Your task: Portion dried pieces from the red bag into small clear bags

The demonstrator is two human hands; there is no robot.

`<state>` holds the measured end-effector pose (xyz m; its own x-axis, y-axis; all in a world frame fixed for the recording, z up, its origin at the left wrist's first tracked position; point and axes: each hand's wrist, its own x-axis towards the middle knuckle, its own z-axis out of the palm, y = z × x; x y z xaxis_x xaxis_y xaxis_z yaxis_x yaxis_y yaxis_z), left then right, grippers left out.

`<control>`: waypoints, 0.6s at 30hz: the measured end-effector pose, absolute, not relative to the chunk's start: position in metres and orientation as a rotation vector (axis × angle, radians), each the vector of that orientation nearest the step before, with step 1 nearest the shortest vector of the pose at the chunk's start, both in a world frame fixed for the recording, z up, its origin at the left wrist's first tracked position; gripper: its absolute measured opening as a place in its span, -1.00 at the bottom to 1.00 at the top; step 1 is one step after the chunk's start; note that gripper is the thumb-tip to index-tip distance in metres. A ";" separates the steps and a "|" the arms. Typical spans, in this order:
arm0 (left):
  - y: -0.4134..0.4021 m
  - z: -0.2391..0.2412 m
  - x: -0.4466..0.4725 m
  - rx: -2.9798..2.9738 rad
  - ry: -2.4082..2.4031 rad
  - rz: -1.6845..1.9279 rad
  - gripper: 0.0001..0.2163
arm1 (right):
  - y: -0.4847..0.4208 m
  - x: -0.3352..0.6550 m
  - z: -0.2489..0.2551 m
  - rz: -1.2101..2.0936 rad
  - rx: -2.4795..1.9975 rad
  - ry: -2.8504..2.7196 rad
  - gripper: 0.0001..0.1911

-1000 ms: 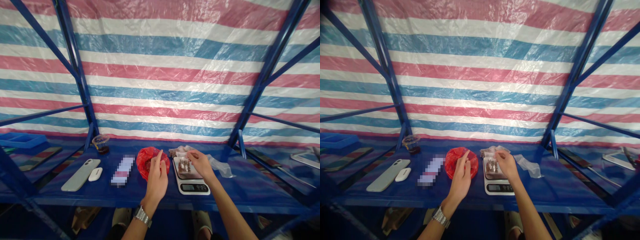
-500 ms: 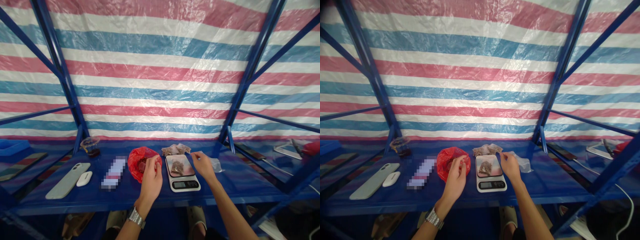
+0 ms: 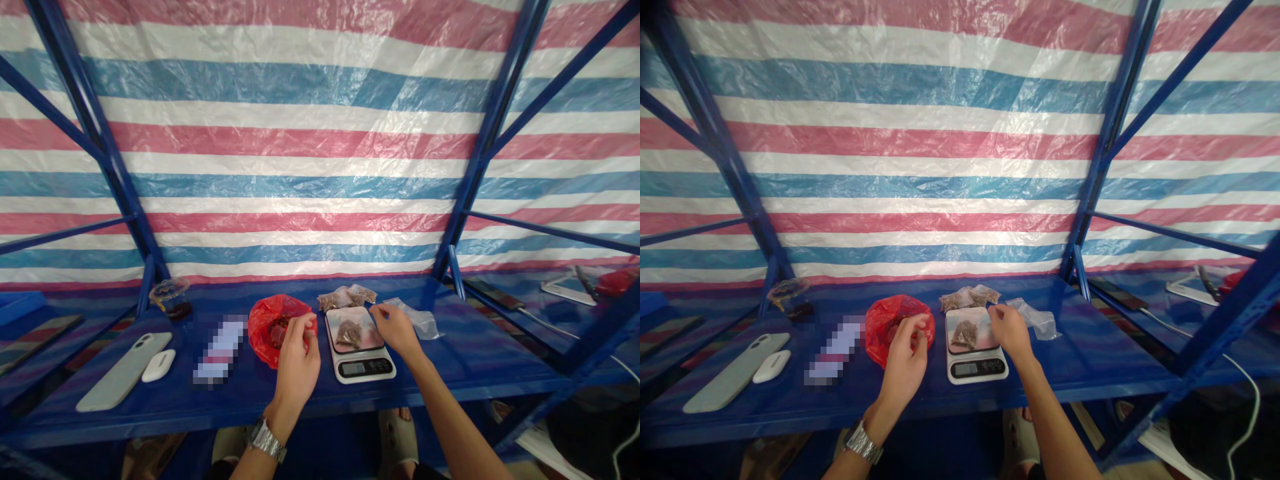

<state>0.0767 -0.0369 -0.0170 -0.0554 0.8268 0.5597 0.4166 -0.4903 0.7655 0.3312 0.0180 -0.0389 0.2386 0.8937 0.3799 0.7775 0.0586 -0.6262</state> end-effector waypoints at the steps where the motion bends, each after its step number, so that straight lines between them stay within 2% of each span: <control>1: -0.038 -0.016 0.077 1.868 1.321 1.557 -0.76 | 0.019 0.331 -0.040 0.185 -1.736 -1.564 -0.60; 12: -0.042 -0.015 0.082 1.872 1.279 1.494 -0.74 | 0.023 0.316 -0.048 0.138 -1.792 -1.544 -0.59; 18: -0.050 -0.022 0.093 1.796 1.232 1.463 -0.74 | 0.020 0.290 -0.025 0.379 -1.572 -1.424 -0.73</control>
